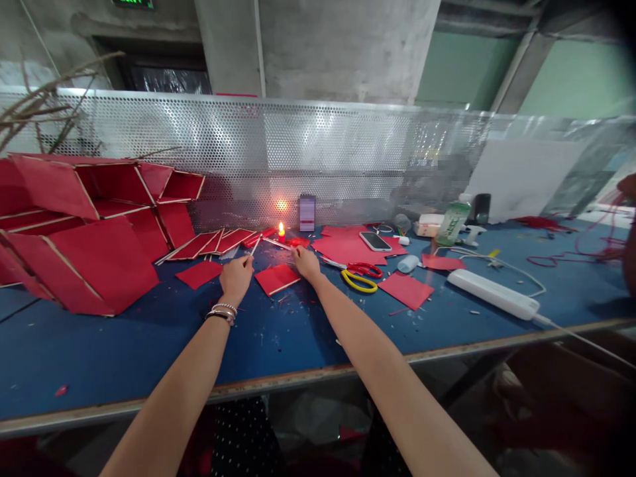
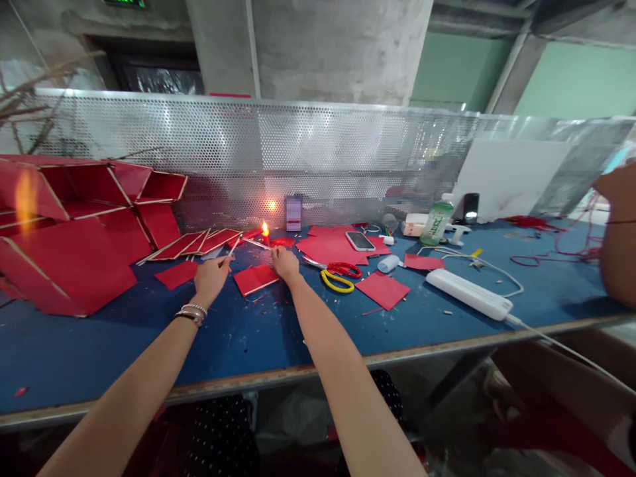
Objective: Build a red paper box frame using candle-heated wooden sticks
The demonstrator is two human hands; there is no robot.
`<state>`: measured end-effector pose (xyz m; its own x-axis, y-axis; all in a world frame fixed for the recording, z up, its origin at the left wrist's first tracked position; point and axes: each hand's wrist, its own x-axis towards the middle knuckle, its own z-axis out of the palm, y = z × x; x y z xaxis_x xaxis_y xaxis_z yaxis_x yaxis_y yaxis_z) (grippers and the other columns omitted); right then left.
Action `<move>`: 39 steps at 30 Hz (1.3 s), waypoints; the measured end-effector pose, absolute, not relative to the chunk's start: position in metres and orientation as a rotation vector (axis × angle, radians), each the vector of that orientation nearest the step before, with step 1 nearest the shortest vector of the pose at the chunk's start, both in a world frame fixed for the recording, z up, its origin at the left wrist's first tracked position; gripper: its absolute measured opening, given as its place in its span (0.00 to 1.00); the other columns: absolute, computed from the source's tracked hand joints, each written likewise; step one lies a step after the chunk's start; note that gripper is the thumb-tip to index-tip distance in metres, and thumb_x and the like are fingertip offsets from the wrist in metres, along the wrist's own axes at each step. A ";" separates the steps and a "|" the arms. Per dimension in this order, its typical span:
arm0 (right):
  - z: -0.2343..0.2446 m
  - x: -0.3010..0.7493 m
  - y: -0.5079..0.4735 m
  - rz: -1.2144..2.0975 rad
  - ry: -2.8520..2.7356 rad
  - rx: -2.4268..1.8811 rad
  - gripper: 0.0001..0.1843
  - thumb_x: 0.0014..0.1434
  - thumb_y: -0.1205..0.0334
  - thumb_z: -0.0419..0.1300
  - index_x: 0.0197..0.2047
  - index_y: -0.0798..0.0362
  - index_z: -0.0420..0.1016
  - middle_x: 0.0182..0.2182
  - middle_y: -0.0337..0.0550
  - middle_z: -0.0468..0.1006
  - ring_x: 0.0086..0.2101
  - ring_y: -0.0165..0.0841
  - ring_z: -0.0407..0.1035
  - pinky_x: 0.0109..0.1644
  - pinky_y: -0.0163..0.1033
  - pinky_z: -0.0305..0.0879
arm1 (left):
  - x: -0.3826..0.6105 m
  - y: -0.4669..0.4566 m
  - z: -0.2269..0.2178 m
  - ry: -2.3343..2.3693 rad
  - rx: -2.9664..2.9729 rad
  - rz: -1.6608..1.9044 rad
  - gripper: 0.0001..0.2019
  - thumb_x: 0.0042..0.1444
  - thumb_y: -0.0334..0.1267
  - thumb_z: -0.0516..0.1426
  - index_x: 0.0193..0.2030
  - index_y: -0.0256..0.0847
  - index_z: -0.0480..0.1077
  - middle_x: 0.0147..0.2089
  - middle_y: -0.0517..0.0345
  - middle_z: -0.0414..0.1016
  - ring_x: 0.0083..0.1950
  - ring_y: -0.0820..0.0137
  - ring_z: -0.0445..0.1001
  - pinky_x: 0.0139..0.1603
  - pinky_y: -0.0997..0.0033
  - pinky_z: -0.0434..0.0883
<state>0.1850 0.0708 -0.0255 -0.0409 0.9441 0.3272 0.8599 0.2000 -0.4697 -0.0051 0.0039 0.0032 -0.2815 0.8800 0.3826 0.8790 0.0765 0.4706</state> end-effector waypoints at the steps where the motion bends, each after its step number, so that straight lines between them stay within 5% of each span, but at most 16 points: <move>1: -0.025 0.185 0.071 0.193 -1.909 -1.686 0.24 0.66 0.50 0.36 0.46 0.52 0.69 0.41 0.50 0.76 0.43 0.37 0.71 0.44 0.38 0.63 | -0.005 0.004 0.003 2.304 1.881 1.008 0.18 0.59 0.47 0.46 0.44 0.48 0.76 0.37 0.51 0.79 0.42 0.60 0.74 0.38 0.68 0.66; 23: -0.017 0.192 0.068 0.180 -1.475 -1.850 0.27 0.66 0.49 0.36 0.44 0.54 0.70 0.39 0.52 0.77 0.41 0.38 0.72 0.42 0.39 0.64 | -0.001 0.004 -0.002 2.271 2.128 1.151 0.18 0.60 0.46 0.47 0.48 0.48 0.74 0.41 0.50 0.76 0.44 0.63 0.72 0.42 0.70 0.65; 30: -0.016 0.196 0.067 0.210 -1.491 -1.817 0.22 0.67 0.58 0.36 0.48 0.57 0.66 0.41 0.54 0.76 0.41 0.38 0.72 0.43 0.39 0.63 | -0.005 0.001 0.003 2.262 1.867 1.187 0.17 0.61 0.42 0.45 0.46 0.47 0.74 0.39 0.55 0.78 0.43 0.65 0.73 0.40 0.71 0.64; 36: -0.020 0.188 0.063 0.102 -1.774 -1.586 0.22 0.64 0.66 0.43 0.61 0.50 0.55 0.46 0.46 0.74 0.43 0.34 0.70 0.45 0.36 0.62 | -0.005 0.002 0.003 2.264 1.775 1.153 0.17 0.60 0.41 0.46 0.43 0.47 0.75 0.37 0.54 0.79 0.43 0.63 0.74 0.39 0.70 0.64; 39: -0.022 0.188 0.062 0.016 -1.882 -1.455 0.21 0.64 0.68 0.42 0.58 0.48 0.60 0.49 0.45 0.71 0.47 0.34 0.67 0.48 0.36 0.61 | -0.004 0.001 0.004 2.274 1.786 1.124 0.17 0.60 0.42 0.46 0.43 0.47 0.75 0.38 0.54 0.79 0.43 0.63 0.74 0.39 0.69 0.64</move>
<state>0.1883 0.0622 -0.0216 -0.0779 0.8383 0.5396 0.8292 0.3550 -0.4317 -0.0035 0.0012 0.0036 -0.3368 0.8578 0.3883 0.8292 0.0749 0.5538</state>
